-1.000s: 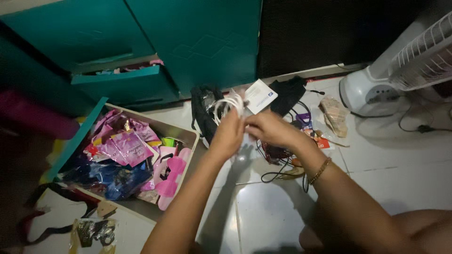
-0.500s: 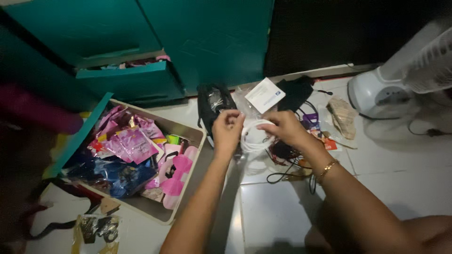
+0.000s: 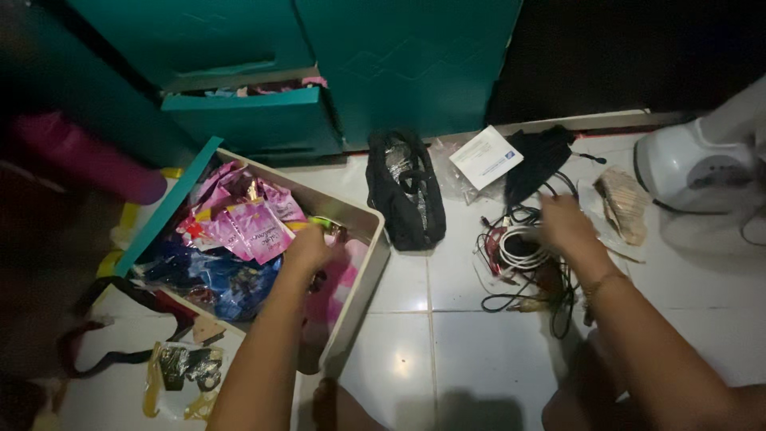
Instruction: The person sits on the floor and sorts through a drawer filled with various items, including cables, small packages, and accessories. They pick up and examine items one by one, placing some on the floor and others back into the drawer.
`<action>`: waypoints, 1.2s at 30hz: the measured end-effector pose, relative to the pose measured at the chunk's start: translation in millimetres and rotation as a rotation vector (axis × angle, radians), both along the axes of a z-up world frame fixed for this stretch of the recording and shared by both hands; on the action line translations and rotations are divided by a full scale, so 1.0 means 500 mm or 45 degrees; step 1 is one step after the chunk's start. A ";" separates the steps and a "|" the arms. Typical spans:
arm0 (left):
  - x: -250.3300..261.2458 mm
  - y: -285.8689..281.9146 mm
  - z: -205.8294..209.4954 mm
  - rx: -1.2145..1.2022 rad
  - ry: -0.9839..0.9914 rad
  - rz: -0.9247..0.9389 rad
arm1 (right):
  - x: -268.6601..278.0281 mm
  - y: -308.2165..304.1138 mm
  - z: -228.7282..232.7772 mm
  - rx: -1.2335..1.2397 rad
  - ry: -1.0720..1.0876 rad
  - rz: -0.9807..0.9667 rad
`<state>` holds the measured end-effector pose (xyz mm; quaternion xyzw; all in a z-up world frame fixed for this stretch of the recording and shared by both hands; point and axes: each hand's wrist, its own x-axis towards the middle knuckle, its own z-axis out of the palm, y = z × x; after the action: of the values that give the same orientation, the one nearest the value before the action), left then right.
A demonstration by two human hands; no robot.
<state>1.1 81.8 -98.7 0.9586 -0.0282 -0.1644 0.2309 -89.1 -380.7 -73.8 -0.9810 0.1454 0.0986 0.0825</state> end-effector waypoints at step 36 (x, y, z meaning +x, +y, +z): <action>-0.068 0.552 0.300 0.174 -1.065 0.655 | 0.354 0.633 -0.248 0.199 -0.003 1.056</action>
<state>-32.9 357.8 51.3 0.9312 0.1300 0.2953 0.1696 87.9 -64.4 -197.7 -0.9473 -0.2699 0.1329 0.1102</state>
